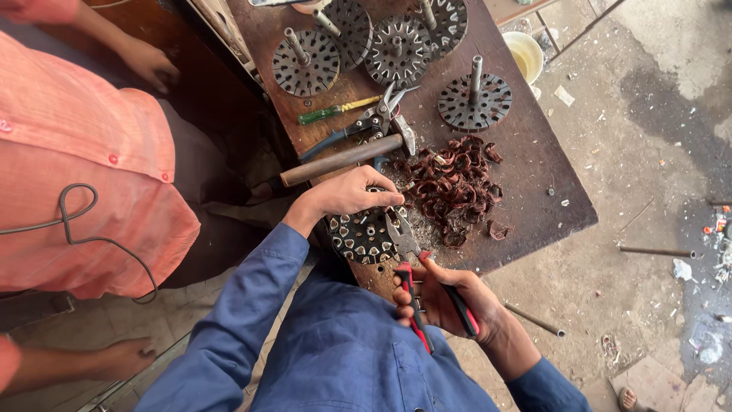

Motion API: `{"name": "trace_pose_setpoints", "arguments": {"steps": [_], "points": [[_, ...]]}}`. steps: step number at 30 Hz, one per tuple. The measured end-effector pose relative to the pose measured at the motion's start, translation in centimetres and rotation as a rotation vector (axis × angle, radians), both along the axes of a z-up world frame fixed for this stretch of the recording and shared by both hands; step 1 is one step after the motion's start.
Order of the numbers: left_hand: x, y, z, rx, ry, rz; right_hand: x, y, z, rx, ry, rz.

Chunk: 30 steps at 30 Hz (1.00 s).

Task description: The person uses pliers to strip copper wire from a circular electrical component, likely a motor stator. They work alongside another person who is also repairing similar components using a screwdriver and hammer. The stripped copper wire is accumulated on the workbench.

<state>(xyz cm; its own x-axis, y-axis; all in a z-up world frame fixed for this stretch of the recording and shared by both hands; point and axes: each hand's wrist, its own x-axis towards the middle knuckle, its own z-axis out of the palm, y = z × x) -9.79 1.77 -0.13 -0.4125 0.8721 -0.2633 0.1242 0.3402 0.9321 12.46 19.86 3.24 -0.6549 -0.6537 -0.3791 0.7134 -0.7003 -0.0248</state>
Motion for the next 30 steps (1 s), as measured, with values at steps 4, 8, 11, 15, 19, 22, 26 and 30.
{"name": "trace_pose_setpoints", "arguments": {"steps": [4,8,11,15,19,22,26,30], "points": [[-0.2,-0.1,-1.1,0.011,-0.037,0.012,0.5,0.4,-0.9,-0.044,0.039,0.004],[-0.9,0.2,-2.2,-0.008,-0.082,0.025,0.5,-0.4,-2.4,0.144,0.111,0.04],[-1.5,0.5,-2.8,0.006,-0.101,0.078,0.4,-2.2,-4.0,1.396,0.556,0.147],[-1.5,0.5,-2.9,0.03,-0.041,0.042,-0.1,-1.0,-4.9,1.116,0.377,0.218],[-0.8,0.5,-2.3,0.041,-0.017,0.07,-0.1,-0.6,-4.3,1.317,0.502,0.267],[-0.1,0.7,-1.6,0.081,-0.033,0.048,0.3,-0.8,-2.8,1.551,0.587,0.329],[0.3,0.7,-0.8,0.075,-0.014,0.057,0.3,-0.5,-0.7,1.506,0.395,0.542],[0.1,0.1,-0.3,0.043,-0.014,0.079,-0.1,-0.3,0.1,1.321,0.459,0.405]]}}
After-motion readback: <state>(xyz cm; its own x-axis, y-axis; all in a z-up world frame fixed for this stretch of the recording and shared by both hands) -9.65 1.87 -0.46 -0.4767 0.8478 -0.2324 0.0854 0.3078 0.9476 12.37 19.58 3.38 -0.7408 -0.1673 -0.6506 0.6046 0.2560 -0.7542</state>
